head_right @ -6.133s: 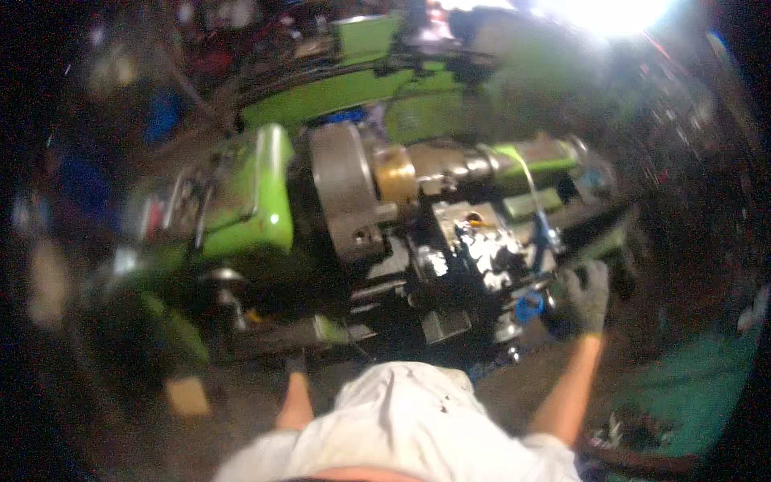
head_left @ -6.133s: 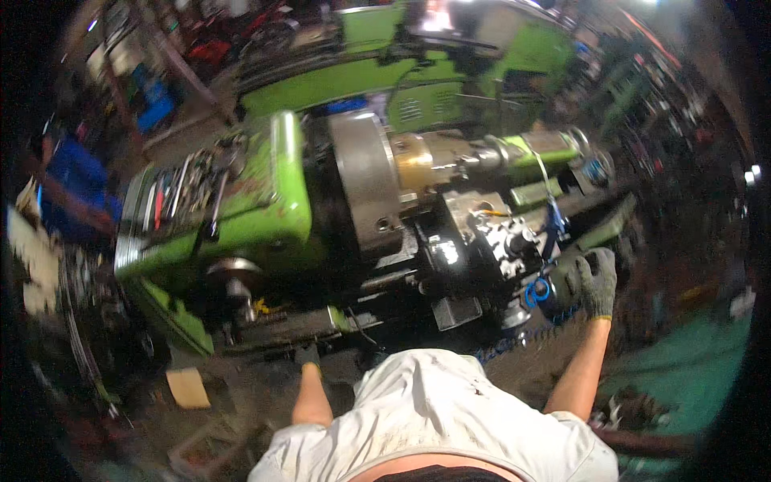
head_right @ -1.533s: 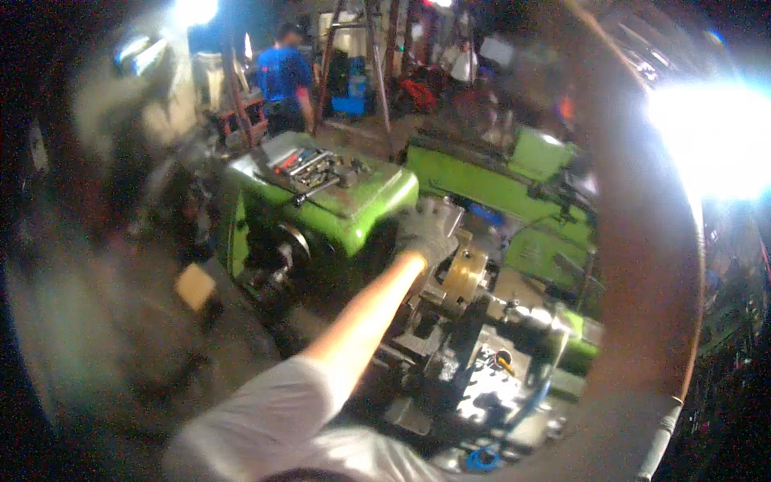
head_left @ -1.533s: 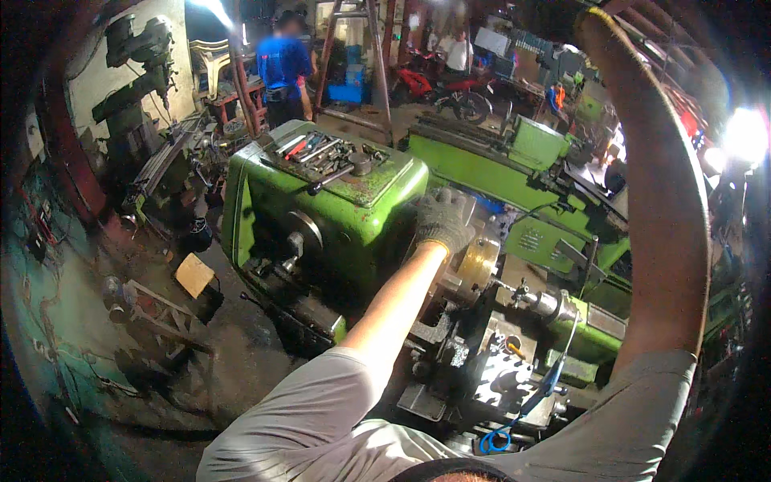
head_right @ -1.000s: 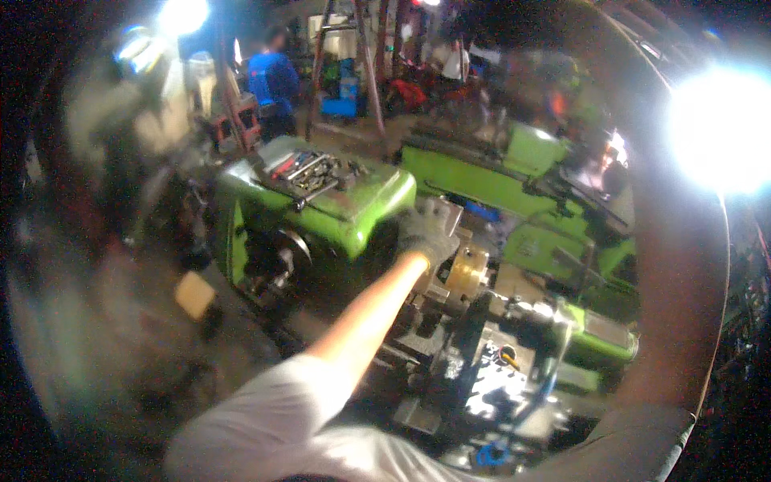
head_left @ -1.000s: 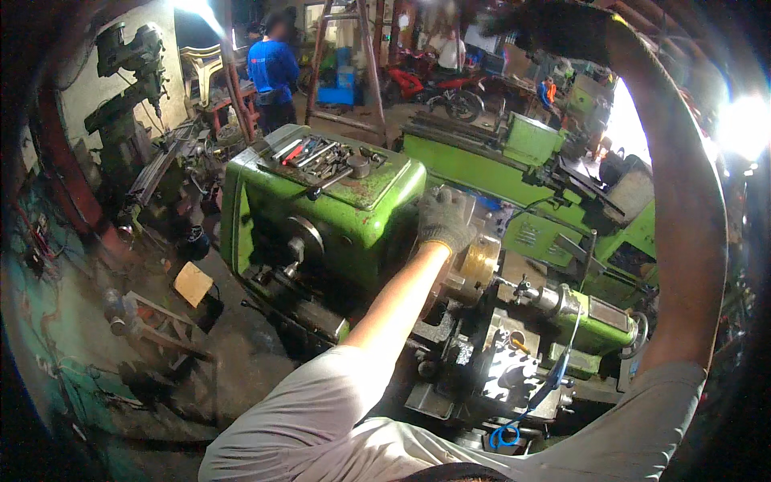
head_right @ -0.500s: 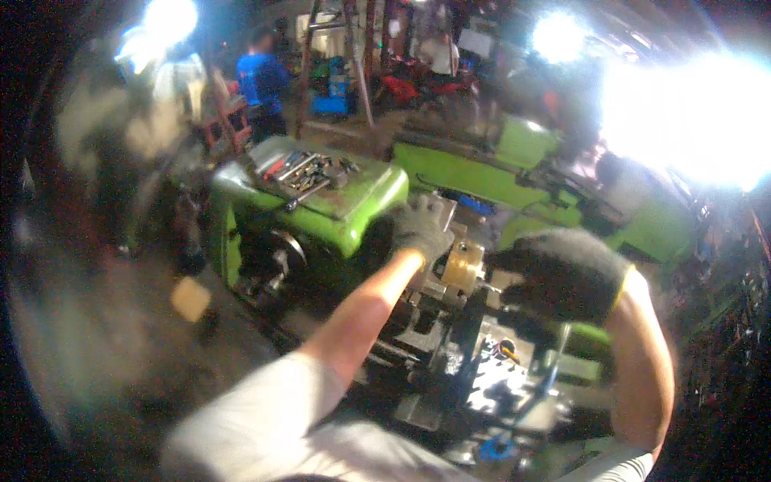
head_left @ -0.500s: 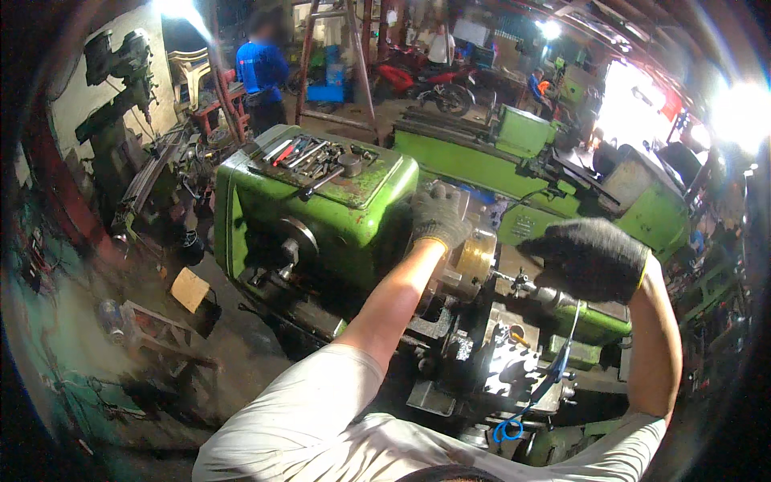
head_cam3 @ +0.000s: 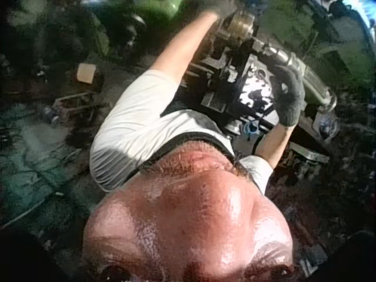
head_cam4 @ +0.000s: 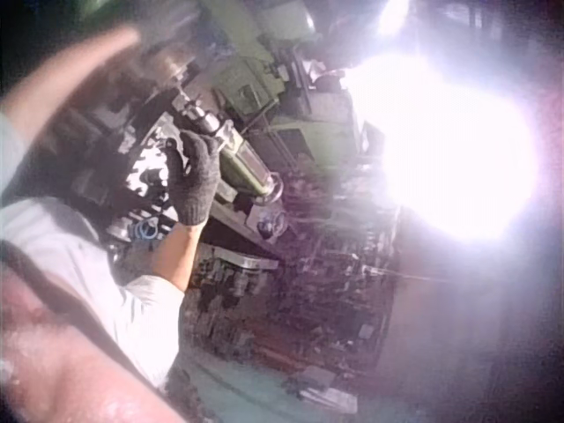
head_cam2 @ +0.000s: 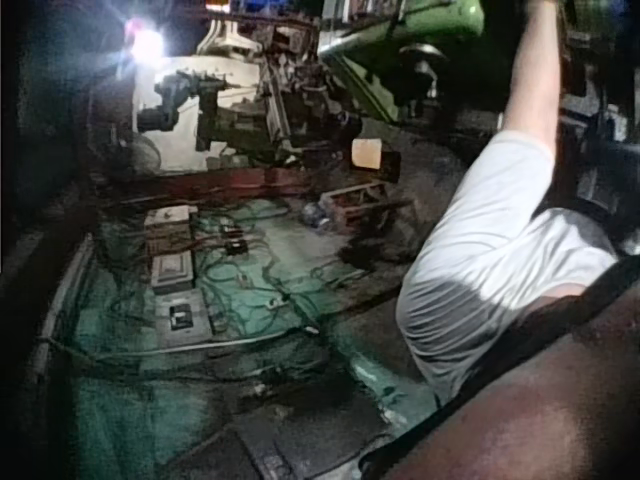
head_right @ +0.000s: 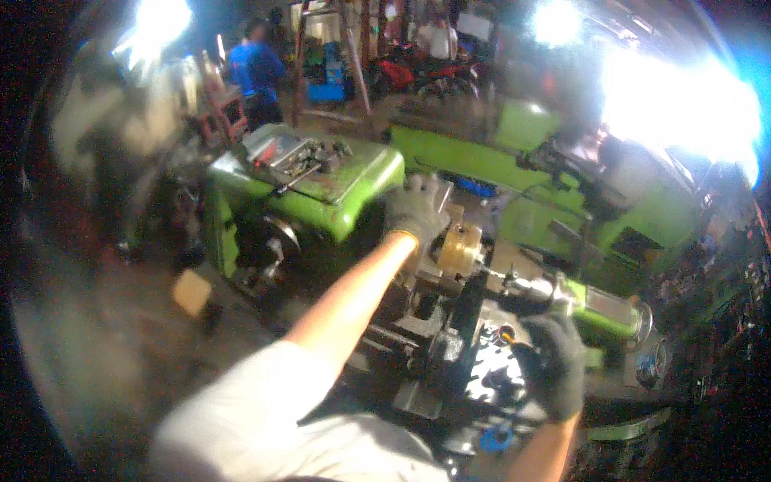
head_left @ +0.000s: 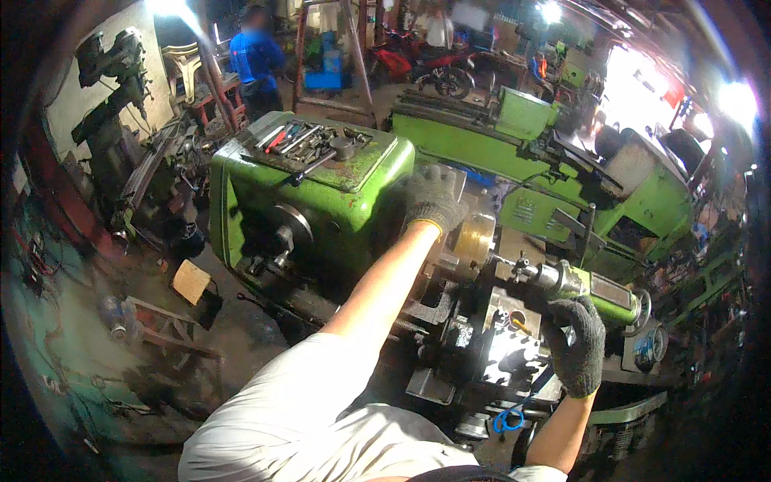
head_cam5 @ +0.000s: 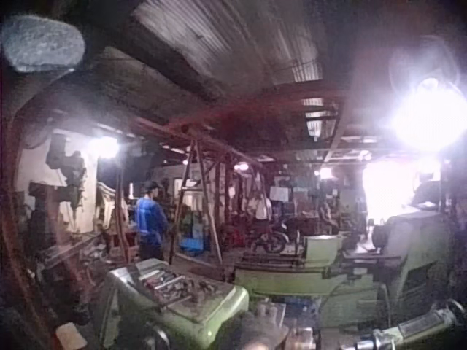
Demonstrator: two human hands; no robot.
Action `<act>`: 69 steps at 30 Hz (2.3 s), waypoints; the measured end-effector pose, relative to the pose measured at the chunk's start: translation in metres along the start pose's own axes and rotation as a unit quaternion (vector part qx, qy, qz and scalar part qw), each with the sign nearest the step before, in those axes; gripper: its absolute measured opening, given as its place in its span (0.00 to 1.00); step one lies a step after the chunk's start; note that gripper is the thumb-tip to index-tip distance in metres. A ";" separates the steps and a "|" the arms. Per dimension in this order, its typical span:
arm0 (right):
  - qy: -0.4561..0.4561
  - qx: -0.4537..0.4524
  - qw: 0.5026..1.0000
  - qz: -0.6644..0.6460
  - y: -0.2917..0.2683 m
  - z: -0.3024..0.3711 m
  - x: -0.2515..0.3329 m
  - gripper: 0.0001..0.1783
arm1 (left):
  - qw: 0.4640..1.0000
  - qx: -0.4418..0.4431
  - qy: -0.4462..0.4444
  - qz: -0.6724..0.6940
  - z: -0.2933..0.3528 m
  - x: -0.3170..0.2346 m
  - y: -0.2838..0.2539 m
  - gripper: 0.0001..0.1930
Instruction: The person operates a green metal lathe in a workshop, using a wrench to tighten the chuck and adjusting the tailstock. They then use a caliper to measure the rotating workpiece while the machine is running.
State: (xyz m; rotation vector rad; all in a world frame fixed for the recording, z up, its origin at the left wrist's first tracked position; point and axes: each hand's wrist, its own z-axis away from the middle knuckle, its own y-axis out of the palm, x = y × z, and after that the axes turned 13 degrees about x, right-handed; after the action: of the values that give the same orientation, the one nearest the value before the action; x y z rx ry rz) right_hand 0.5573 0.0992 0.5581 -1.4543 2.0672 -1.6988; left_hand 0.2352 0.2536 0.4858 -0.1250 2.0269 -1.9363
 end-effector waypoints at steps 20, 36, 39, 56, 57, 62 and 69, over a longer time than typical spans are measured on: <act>0.001 -0.021 0.999 0.026 0.003 0.014 -0.006 0.07 | 1.000 0.025 -0.008 -0.003 0.009 0.002 -0.015 0.43; -0.225 -0.128 0.964 -0.056 0.085 -0.027 0.077 0.19 | 0.998 -0.058 0.020 0.012 -0.001 0.003 0.002 0.41; -0.355 -0.054 0.933 0.010 0.092 -0.071 0.119 0.14 | 0.999 0.019 0.029 -0.001 -0.011 0.018 0.003 0.48; -0.328 -0.125 0.935 0.051 0.150 -0.188 0.227 0.21 | 0.995 0.013 0.072 0.060 -0.005 0.048 -0.010 0.45; -0.327 -0.109 0.937 0.059 0.148 -0.191 0.224 0.21 | 0.995 0.014 0.077 0.065 -0.008 0.048 -0.012 0.45; -0.364 -0.112 0.919 0.103 0.159 -0.205 0.223 0.22 | 0.993 0.010 0.098 0.071 -0.005 0.043 -0.010 0.44; -0.228 -0.278 0.925 0.121 0.158 -0.313 0.161 0.07 | 0.992 0.008 0.106 0.062 -0.016 0.050 -0.010 0.42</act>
State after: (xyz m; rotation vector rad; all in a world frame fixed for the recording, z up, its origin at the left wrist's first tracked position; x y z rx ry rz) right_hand 0.1899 0.1969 0.6240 -1.4491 2.4028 -0.6170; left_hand 0.1818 0.2535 0.4872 0.2145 2.0939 -1.9587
